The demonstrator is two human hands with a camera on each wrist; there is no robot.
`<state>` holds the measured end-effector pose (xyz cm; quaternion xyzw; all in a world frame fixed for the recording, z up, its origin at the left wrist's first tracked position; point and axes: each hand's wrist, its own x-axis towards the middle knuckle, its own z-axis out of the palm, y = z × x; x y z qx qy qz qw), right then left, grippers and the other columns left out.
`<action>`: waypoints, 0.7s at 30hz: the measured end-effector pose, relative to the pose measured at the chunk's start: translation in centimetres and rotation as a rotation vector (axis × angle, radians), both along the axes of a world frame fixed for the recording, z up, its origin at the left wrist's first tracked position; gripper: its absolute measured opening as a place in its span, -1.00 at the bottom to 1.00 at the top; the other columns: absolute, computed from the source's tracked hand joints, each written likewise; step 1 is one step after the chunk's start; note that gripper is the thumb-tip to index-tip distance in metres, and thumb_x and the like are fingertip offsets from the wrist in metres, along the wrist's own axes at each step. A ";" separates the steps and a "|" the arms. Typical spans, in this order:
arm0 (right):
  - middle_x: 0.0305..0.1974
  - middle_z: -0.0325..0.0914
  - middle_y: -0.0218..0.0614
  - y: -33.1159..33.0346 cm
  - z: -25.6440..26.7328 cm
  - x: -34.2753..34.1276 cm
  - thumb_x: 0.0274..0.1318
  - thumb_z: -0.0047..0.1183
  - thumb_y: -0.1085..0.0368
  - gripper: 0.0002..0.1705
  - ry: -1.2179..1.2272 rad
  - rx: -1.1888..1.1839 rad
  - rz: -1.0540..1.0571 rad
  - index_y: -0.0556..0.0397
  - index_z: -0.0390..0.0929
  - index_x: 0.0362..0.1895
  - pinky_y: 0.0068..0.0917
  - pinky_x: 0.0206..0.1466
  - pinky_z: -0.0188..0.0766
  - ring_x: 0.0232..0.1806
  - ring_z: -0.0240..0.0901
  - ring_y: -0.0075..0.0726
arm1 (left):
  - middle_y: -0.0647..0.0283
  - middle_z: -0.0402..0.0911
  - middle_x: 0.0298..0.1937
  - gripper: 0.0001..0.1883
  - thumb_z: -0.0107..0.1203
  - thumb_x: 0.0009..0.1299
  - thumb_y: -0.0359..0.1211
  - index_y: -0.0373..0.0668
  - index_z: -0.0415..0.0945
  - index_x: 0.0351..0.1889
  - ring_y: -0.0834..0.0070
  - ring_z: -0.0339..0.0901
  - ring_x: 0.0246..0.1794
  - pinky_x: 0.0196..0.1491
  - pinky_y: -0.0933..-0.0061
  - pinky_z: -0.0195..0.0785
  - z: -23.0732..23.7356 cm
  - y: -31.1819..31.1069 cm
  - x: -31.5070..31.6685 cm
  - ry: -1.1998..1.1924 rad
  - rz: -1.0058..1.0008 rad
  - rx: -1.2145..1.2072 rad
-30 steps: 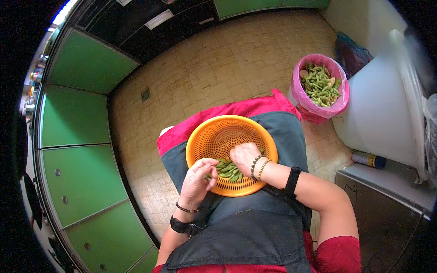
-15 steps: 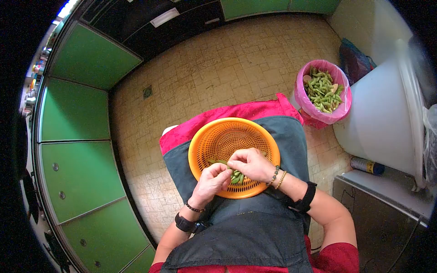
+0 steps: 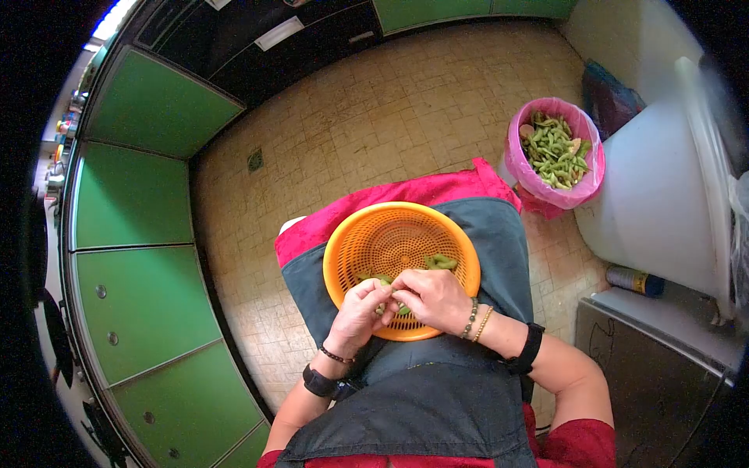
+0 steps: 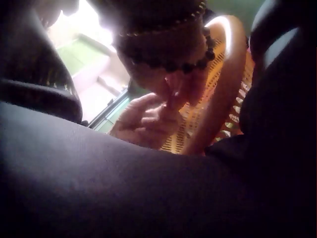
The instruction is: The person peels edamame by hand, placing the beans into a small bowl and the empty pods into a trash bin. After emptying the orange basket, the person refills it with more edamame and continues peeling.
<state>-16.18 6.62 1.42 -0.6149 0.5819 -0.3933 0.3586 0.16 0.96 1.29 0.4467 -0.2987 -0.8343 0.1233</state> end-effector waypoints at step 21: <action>-0.56 0.46 -0.16 -0.6 0.2 1.3 -0.05 -0.01 0.41 -0.95 -0.016 -0.029 -0.055 0.11 0.41 -0.44 -0.33 -0.47 0.36 -0.51 0.45 -0.10 | 0.23 0.41 -0.63 -0.88 -0.19 0.26 -0.37 -0.21 0.31 -0.45 0.56 0.24 -0.79 -0.75 0.64 0.06 -2.9 0.3 0.7 0.379 0.169 0.297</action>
